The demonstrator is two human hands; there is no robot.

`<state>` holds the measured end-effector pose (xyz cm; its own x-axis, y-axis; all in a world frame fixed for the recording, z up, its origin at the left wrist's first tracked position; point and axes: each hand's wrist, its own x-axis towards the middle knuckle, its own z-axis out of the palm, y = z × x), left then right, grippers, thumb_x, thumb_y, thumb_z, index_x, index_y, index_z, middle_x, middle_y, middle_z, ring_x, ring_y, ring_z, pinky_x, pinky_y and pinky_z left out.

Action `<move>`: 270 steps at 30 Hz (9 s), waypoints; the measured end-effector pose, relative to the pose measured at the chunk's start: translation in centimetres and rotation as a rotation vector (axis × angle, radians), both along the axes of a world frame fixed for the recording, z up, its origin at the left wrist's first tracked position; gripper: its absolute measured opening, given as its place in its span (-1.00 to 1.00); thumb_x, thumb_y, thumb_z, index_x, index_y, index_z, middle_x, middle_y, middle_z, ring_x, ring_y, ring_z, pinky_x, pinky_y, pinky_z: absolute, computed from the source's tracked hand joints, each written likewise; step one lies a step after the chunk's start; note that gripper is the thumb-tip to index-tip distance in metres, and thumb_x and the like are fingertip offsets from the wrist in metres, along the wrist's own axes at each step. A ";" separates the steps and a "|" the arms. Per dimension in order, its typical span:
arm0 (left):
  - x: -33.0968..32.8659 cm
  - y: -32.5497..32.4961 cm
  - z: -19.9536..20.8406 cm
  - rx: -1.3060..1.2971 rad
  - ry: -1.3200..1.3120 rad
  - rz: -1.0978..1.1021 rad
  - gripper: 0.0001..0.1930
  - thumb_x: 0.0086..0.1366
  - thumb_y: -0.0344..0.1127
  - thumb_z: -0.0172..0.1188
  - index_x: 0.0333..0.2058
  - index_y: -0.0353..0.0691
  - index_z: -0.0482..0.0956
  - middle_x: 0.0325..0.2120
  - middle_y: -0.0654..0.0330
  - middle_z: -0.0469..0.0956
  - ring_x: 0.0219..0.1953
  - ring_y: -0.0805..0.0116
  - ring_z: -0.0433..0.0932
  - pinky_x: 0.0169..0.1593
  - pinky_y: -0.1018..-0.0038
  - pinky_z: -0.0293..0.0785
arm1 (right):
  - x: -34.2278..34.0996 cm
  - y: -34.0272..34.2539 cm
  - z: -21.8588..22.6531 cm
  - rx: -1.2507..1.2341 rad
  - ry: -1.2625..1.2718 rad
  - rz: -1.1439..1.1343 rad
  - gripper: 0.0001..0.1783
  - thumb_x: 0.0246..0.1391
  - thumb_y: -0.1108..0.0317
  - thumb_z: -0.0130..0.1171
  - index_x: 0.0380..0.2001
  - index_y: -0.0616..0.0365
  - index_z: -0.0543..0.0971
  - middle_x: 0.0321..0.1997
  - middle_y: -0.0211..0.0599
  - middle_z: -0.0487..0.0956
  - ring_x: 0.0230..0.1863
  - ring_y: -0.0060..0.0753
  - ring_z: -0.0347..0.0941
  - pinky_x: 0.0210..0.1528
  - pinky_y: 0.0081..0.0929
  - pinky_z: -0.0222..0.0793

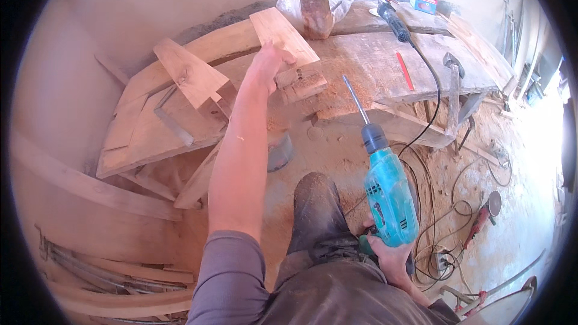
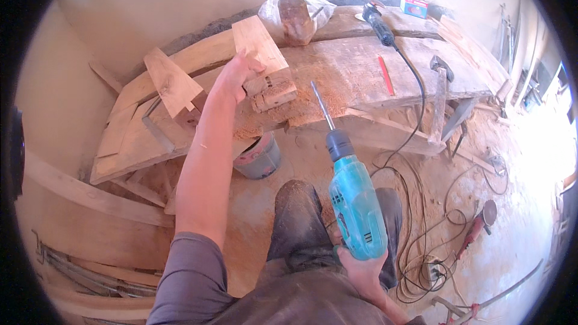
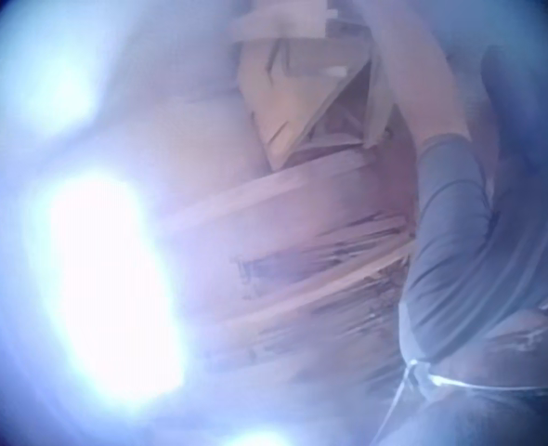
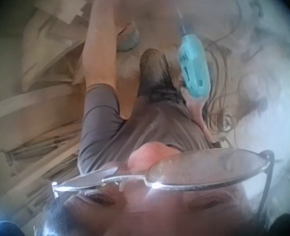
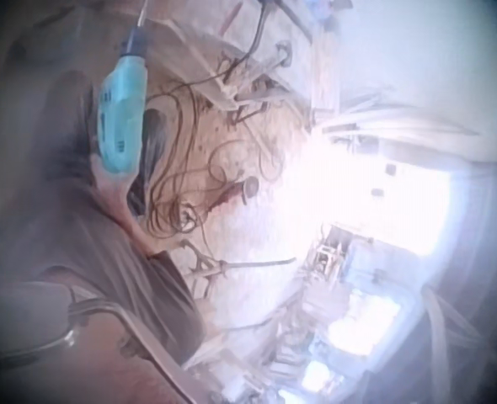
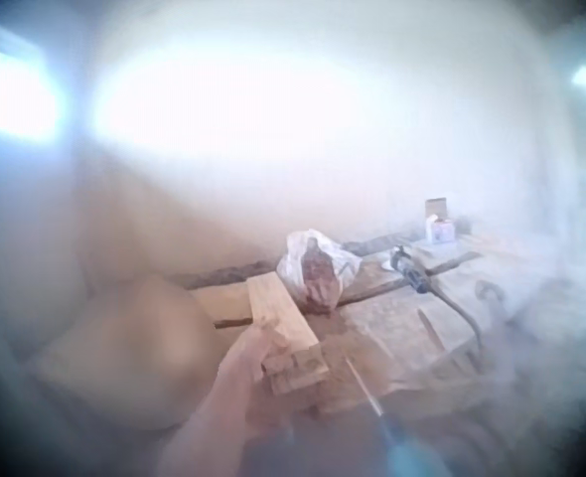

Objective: The person uses a corded electric drill to make multiple holes in a small wooden block. They hold the block with one hand and operate the drill with the other, repositioning the block between holes. The work occurs on a cluttered workbench with wood scraps and tools nearby.

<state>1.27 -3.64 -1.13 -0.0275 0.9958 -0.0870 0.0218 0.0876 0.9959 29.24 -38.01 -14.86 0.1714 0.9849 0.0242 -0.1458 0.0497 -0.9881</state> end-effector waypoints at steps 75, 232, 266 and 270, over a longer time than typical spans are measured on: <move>-3.6 -19.3 -12.4 0.482 -0.548 0.196 -0.54 0.43 -0.02 0.11 0.08 -0.29 0.52 0.06 -0.07 0.61 0.01 0.12 0.64 0.12 0.14 0.60 | 7.6 1.6 -1.0 -0.084 0.465 0.011 -0.24 -0.11 0.64 0.28 0.28 0.36 0.43 0.06 -0.01 0.67 -0.05 -0.23 0.69 -0.16 -0.42 0.60; 6.4 13.9 -0.9 0.130 0.898 0.145 0.27 -0.05 0.28 0.49 0.52 -0.32 0.15 0.49 -0.23 0.20 0.55 -0.11 0.12 0.53 0.17 0.14 | 7.4 0.7 -1.1 -0.342 0.173 0.079 -0.43 -0.20 0.71 0.26 0.02 0.35 0.65 -0.11 -0.16 0.74 -0.14 -0.38 0.68 -0.11 -0.41 0.61; 5.0 20.2 -1.2 0.213 1.390 -0.026 -0.10 0.25 0.48 0.00 0.43 0.05 0.41 0.40 0.10 0.44 0.44 -0.06 0.36 0.46 0.16 0.28 | 3.8 1.4 -7.5 -0.225 -0.254 0.081 0.00 -0.17 0.57 0.44 0.43 0.30 0.29 0.33 -0.11 0.50 0.32 -0.28 0.48 0.35 -0.33 0.37; 6.0 18.4 -0.7 0.203 1.384 0.022 -0.14 0.26 0.46 -0.04 0.43 0.13 0.43 0.39 0.16 0.47 0.43 -0.03 0.37 0.44 0.15 0.31 | 3.1 2.2 -5.7 -0.103 -0.404 0.051 0.03 -0.15 0.62 0.40 0.46 0.28 0.25 0.34 -0.12 0.50 0.33 -0.31 0.48 0.35 -0.36 0.38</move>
<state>7.28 14.78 -1.82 0.0131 0.9858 0.1672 0.9857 -0.0408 0.1632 32.39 -35.80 -20.58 0.1192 0.9927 -0.0198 0.2547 -0.0499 -0.9657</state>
